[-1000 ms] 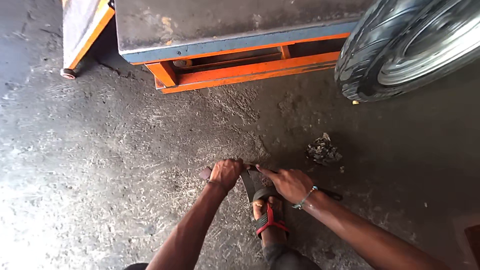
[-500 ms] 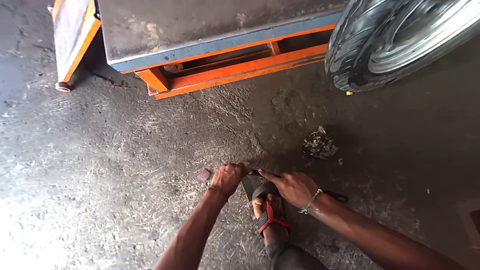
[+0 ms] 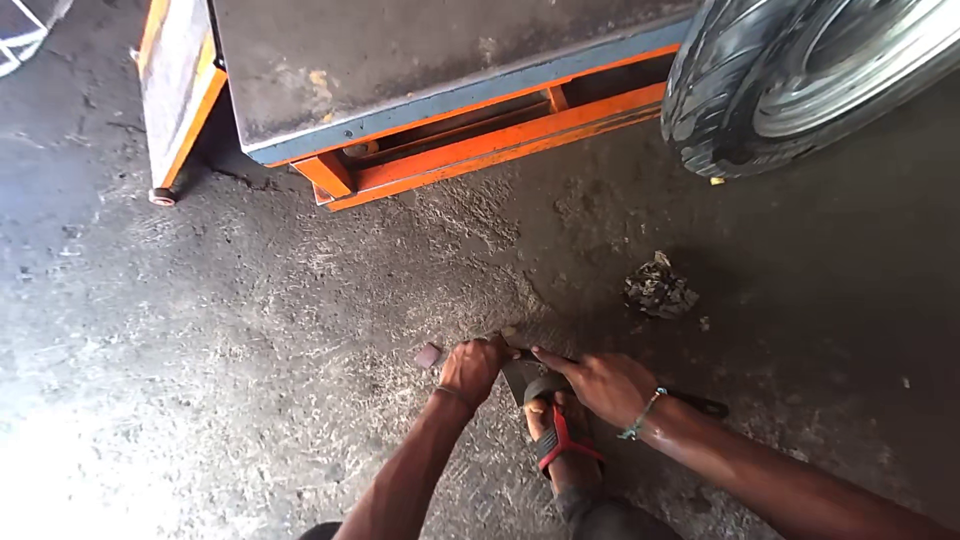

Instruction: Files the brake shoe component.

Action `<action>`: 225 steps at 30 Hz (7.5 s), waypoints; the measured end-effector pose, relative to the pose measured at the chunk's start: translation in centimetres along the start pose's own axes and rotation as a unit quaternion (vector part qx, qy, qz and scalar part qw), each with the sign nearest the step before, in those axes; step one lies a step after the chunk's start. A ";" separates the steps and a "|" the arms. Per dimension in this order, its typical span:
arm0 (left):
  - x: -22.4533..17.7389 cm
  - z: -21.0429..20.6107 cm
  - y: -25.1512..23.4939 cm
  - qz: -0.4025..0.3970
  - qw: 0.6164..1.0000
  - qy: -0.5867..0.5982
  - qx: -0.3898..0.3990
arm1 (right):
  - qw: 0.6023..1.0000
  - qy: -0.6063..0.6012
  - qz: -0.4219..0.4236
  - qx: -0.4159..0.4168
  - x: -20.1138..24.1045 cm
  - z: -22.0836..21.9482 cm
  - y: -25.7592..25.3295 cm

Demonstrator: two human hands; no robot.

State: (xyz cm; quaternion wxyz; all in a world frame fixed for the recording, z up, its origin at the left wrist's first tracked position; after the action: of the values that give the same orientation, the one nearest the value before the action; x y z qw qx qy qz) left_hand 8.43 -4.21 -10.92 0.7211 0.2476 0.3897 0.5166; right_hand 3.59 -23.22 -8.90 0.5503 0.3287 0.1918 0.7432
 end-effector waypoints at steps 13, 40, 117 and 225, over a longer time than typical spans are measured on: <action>0.7 0.8 -0.8 0.024 1.000 0.009 -0.011 | 0.998 -0.003 -0.031 0.056 1.2 1.4 -1.6; 5.5 -0.6 -0.8 0.016 0.996 0.087 -0.015 | 0.970 -0.017 -0.062 0.236 8.0 4.3 -2.9; 5.6 1.4 -2.2 0.008 1.000 -0.006 0.008 | 0.970 -0.138 -0.099 0.176 8.1 3.3 -1.0; 2.5 -0.1 1.5 -0.020 0.989 -0.080 -0.122 | 0.986 -0.140 -0.052 -0.070 6.3 -4.5 2.8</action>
State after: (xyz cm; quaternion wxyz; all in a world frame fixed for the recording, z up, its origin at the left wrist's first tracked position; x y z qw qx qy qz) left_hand 7.94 -1.35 -10.61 0.7849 0.1901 0.2698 0.5243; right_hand -2.65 -17.87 -8.57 0.6315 0.3793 0.0776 0.6718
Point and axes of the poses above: each hand's wrist, its own y-axis away from the middle knuckle, its own z-axis out of the back of the hand, x = y × z, the point moved 2 cm from there along -y, towards the middle knuckle, and after that the axes turned 6 degrees about -y, right-handed, at the moved point
